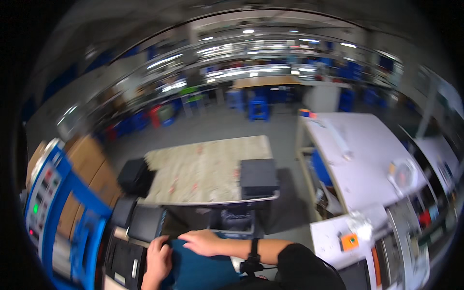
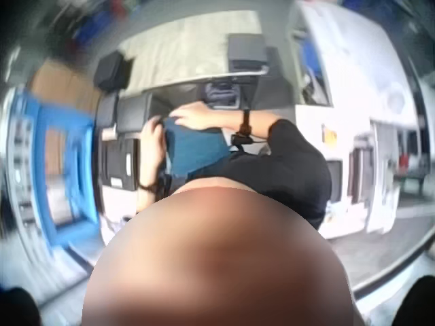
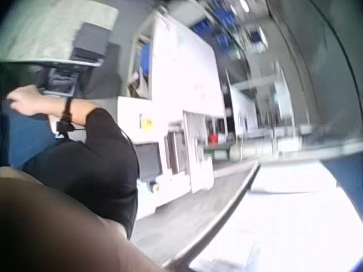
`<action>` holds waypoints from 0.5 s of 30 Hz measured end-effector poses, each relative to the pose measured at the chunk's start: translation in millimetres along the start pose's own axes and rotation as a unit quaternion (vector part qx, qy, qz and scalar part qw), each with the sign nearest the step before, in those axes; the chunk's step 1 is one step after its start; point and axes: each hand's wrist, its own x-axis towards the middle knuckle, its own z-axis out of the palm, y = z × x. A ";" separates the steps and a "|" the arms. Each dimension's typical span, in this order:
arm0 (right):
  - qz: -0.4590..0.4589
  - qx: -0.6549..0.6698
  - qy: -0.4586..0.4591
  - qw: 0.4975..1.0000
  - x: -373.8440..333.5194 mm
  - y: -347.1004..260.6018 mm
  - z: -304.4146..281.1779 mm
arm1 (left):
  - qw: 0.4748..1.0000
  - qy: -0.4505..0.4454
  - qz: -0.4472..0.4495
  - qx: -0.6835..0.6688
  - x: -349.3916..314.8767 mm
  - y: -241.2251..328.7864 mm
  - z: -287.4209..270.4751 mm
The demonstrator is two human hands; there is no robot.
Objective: Manually process and bond protective films onto plastic panels using industrial press machines.
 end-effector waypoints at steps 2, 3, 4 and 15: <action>0.016 -0.018 0.021 0.999 -9.1 -0.6 -11.9 | 0.997 -0.021 0.075 -0.010 16.7 8.6 -2.1; 0.000 -0.036 0.046 0.998 -10.8 3.6 -7.8 | 0.995 -0.045 0.090 -0.023 21.0 9.1 -10.6; 0.006 -0.045 0.054 0.998 -7.6 -2.0 -7.7 | 0.994 -0.063 0.088 -0.029 16.1 4.9 -16.5; -0.081 -0.093 0.070 0.990 33.2 -34.1 33.4 | 0.982 0.070 0.145 -0.099 -10.6 -55.7 -5.2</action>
